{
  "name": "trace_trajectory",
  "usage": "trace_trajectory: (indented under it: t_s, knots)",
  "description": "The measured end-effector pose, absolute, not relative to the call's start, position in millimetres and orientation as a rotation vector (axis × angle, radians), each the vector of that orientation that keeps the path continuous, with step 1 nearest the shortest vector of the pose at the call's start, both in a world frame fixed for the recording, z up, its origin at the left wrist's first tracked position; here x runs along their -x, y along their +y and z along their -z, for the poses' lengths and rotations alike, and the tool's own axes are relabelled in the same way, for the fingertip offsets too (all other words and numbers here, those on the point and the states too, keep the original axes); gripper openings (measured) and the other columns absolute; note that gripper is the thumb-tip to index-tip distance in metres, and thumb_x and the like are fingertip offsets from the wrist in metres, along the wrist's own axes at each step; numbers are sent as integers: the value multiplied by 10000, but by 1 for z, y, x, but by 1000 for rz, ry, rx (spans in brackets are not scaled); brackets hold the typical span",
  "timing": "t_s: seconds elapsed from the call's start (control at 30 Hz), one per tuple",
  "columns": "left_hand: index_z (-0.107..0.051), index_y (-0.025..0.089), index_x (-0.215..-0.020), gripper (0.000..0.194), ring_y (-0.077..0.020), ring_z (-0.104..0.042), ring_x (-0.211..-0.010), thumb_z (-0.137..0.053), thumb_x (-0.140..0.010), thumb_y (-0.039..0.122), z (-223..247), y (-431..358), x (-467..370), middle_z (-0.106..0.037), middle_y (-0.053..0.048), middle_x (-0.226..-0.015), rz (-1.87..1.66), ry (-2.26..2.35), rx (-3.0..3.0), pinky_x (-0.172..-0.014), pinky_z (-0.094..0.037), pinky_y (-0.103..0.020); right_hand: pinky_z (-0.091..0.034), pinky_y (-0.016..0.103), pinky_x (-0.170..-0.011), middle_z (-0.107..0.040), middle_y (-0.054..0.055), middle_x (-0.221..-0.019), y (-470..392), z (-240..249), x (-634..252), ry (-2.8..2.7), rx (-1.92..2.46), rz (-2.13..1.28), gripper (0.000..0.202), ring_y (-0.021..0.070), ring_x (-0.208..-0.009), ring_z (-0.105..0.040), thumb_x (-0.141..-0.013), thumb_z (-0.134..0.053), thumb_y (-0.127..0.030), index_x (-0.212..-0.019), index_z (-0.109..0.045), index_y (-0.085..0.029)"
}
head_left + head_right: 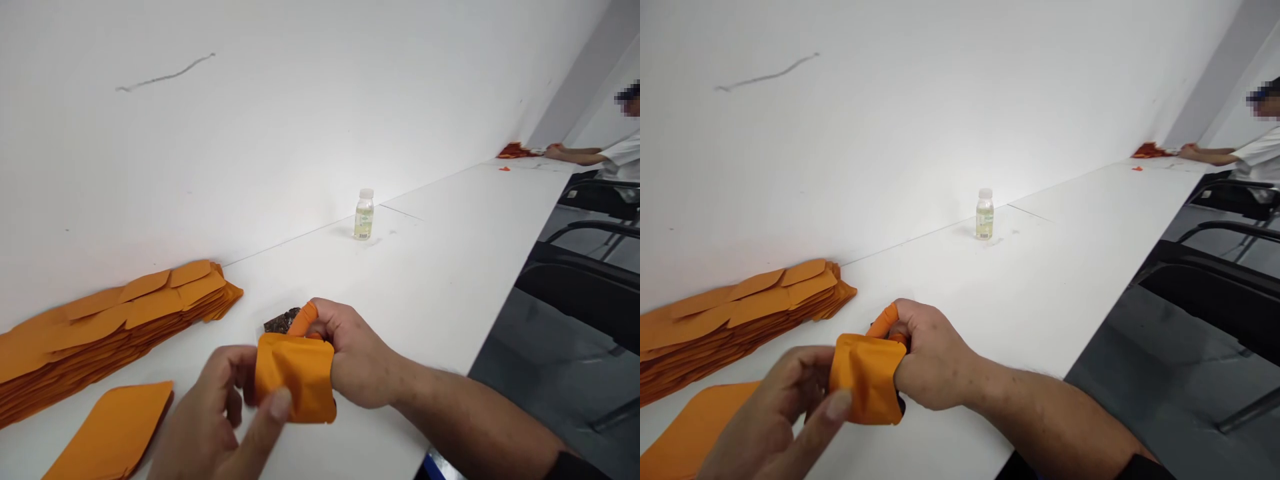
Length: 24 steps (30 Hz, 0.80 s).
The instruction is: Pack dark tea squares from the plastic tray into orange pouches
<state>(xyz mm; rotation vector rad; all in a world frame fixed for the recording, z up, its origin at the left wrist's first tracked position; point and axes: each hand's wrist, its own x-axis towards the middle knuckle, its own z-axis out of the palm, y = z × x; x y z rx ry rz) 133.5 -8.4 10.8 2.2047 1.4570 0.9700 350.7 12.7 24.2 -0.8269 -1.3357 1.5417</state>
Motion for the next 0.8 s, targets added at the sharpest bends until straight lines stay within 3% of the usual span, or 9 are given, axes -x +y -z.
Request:
trace_trajectory:
  t_s: [0.07,0.13,0.2,0.3,0.43,0.5,0.63,0.7,0.8]
  knots:
    - [-573,245,-1390,725,-324,-751,-874,-748,-797,624,-13,-4,-132,-746,-139,-1212,-1101,1414,-2565,-571,-627,-395,-380,213,-493,-529,-89,-649,14,-26,-354,-1391,838,-1564,276,84,-552,-451,-658,-685,-57,-873,-611,-212]
    - [-474,172,-1514,865,-408,-699,-1149,-756,-793,557,-14,-4,-136,-664,-208,-1406,-1162,1312,-2901,-805,-653,-518,-399,219,-512,-543,-79,-696,13,-29,-354,-1515,885,-1537,293,93,-588,-473,-625,-653,-55,-861,-592,-218]
    - [-472,82,-1506,779,-416,-636,-1246,-696,-851,438,-11,-8,-145,-645,-241,-1407,-1150,1197,-3117,-963,-603,-577,-403,224,-532,-550,-66,-743,11,-32,-352,-1678,971,-1423,276,104,-637,-477,-623,-663,-70,-829,-558,-221]
    - [-487,-4,-1472,673,-409,-589,-1251,-638,-859,228,-4,-17,-158,-609,-269,-1380,-1099,1226,-3220,-1011,-559,-584,-401,231,-556,-547,-50,-771,7,-36,-347,-1769,1091,-1320,243,114,-678,-465,-676,-677,-87,-818,-529,-218]
    - [-563,33,-1404,617,-417,-565,-1195,-623,-789,27,3,-23,-167,-598,-221,-1280,-1278,1407,-3179,-1094,-440,-710,-431,255,-583,-565,-47,-799,3,-39,-343,-1740,1150,-1329,257,122,-691,-472,-688,-628,-52,-866,-545,-219]
    - [-601,52,-1310,532,-374,-579,-1140,-597,-781,-7,2,-23,-167,-594,-195,-1217,-1395,1325,-3093,-1058,-487,-657,-431,259,-568,-577,-49,-806,2,-41,-343,-1780,1161,-1326,287,130,-696,-486,-661,-625,-48,-873,-546,-224]
    - [-586,82,-1160,374,-268,-575,-1022,-550,-799,-5,-4,-22,-164,-566,-172,-1169,-1444,1130,-2938,-838,-577,-421,-419,261,-528,-597,-56,-780,-2,-45,-344,-1895,1212,-1269,250,135,-672,-506,-693,-677,-106,-865,-550,-235]
    - [-574,99,-1142,344,-244,-567,-997,-557,-813,-1,-5,-20,-163,-563,-153,-1146,-1435,1144,-2893,-832,-568,-394,-437,266,-547,-605,-66,-765,-2,-46,-344,-1898,1213,-1215,235,131,-662,-522,-753,-672,-128,-935,-575,-241]
    - [-556,129,-1147,324,-248,-578,-999,-575,-838,33,-4,-14,-159,-574,-134,-1112,-1419,1200,-2804,-844,-554,-401,-492,279,-621,-636,-66,-818,2,-45,-349,-1848,1133,-1168,393,132,-707,-577,-781,-702,-121,-1137,-591,-246]
